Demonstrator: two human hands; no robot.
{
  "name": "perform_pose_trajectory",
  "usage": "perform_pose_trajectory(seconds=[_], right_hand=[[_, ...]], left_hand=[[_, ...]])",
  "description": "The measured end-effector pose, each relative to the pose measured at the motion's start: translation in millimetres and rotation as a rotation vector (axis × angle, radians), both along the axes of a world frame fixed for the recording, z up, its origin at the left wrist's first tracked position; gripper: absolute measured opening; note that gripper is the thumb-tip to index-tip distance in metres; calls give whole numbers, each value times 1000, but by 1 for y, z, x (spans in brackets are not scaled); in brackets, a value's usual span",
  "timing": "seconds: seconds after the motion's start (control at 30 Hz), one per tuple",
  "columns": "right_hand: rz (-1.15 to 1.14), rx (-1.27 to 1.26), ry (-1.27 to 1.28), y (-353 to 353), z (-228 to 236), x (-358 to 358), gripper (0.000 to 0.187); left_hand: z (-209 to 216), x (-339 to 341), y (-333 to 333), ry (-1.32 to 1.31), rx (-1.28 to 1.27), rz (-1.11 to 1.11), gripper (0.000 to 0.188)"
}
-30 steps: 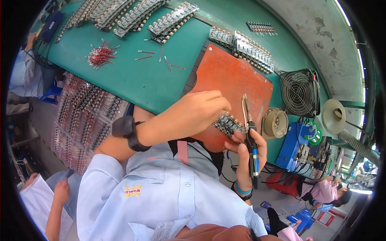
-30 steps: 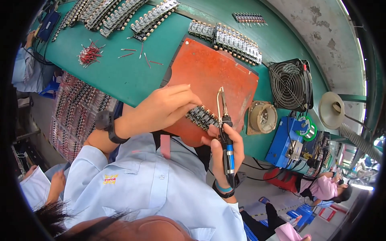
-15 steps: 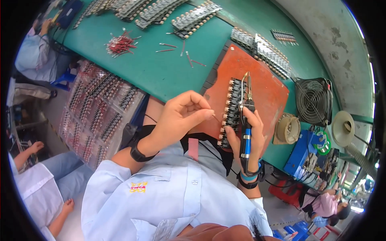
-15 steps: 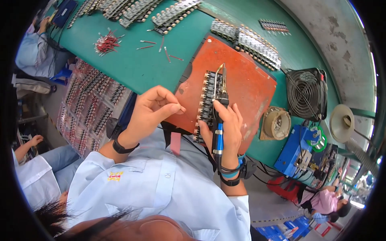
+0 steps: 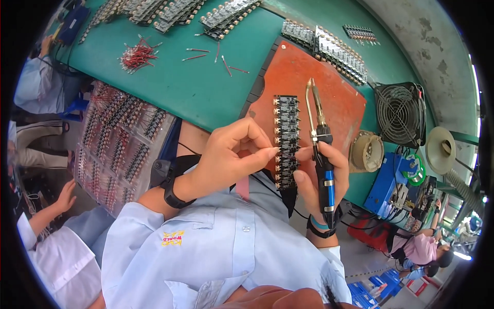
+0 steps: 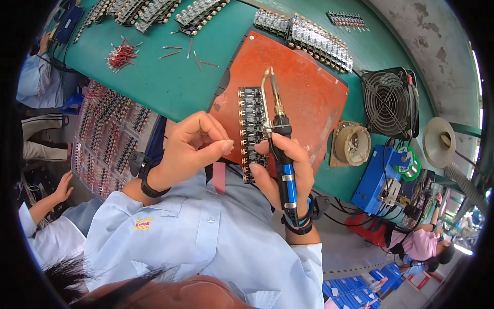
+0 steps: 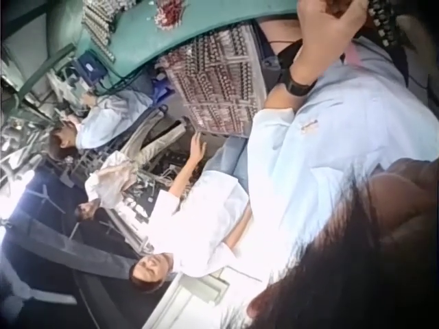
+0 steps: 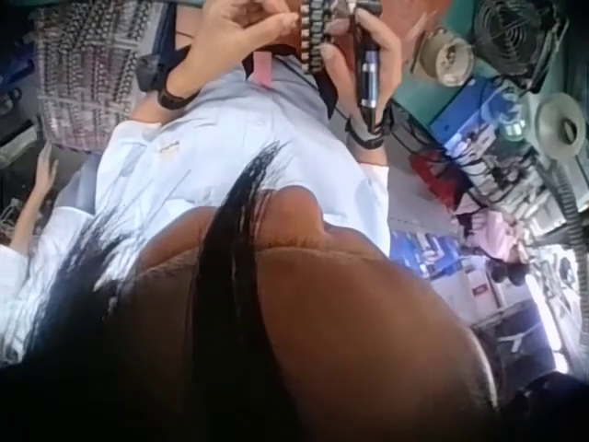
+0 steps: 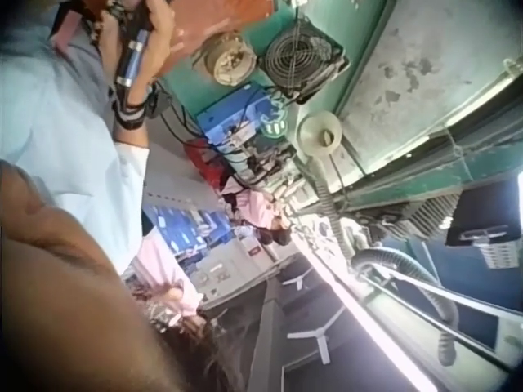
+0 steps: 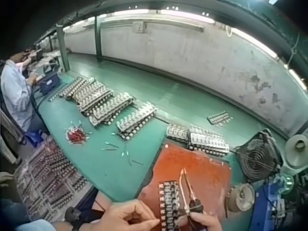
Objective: Soldering electronic components onto printed circuit boards.
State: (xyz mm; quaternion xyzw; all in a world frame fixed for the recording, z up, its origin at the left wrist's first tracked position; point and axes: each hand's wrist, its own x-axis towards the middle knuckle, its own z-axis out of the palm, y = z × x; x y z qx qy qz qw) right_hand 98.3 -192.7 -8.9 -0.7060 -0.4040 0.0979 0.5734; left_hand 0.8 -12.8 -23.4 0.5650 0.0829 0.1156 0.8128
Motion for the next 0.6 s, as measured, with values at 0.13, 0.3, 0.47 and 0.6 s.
perform_pose_trajectory(seconds=[0.13,0.3,0.47,0.6], right_hand=[[-36,39,144,3,2,-2,44],[-59,-7,139,-1,4,4,41],[-57,15,104,-4,4,8,41],[-73,19,91,-10,6,11,41]], left_hand=[[-4,0,-6,-12,32,-47,11],[2,3,-13,-51,178,29,17],[9,20,-9,-252,801,7,17],[7,30,-15,-360,864,56,19]])
